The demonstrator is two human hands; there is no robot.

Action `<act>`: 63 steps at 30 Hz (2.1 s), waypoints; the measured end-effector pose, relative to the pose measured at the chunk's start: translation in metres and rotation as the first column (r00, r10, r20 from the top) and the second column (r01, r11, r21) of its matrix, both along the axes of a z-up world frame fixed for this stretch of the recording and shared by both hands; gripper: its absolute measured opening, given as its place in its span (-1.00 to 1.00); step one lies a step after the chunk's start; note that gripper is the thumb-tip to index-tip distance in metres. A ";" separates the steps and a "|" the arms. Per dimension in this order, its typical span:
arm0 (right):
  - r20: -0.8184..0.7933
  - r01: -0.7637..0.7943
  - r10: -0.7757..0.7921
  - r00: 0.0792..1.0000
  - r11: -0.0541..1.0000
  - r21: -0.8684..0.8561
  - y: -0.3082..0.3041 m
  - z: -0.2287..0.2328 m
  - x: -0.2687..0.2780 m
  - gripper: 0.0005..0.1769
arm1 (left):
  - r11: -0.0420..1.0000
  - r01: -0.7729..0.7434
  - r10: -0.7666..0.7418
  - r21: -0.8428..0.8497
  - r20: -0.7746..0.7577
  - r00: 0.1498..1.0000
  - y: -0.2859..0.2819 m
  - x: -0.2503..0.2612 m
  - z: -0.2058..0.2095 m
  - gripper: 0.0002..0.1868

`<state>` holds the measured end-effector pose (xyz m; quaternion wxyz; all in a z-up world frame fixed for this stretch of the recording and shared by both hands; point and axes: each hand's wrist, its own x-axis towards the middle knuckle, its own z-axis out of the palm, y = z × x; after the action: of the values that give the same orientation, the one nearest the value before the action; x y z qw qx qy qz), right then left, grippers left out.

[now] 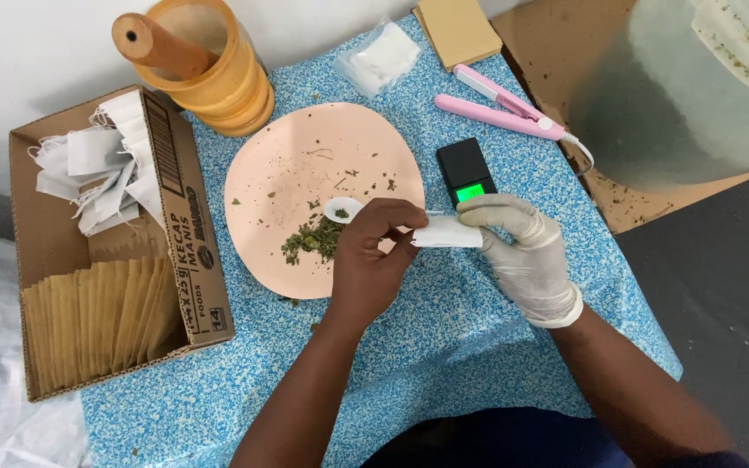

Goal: Filling tea bags with loose tea leaves, weighing them on a digital scale, and sealing them using a hair straightener.

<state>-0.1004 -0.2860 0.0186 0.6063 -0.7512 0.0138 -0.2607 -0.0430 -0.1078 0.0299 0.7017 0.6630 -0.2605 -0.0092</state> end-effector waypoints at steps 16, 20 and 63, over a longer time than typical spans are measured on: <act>-0.370 0.093 -0.061 0.927 0.993 0.069 -0.059 0.024 0.056 -0.76 | 0.840 -0.479 0.422 0.255 0.246 0.872 0.095 -0.002 -0.009 -0.84; -0.369 0.071 -0.024 0.929 0.991 0.115 -0.065 0.010 0.068 -0.69 | 0.811 -0.547 0.482 0.208 0.292 0.826 0.108 -0.002 -0.025 -0.80; -0.298 0.254 -0.230 0.926 0.966 0.045 -0.061 -0.018 0.068 -0.81 | 0.790 -0.570 0.477 0.227 0.357 0.803 0.104 0.003 -0.039 -0.79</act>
<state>-0.0324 -0.3468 0.0006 0.5912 -0.7482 0.2061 -0.2196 -0.0401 -0.0038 -0.0089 0.5134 0.8092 -0.1562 0.2392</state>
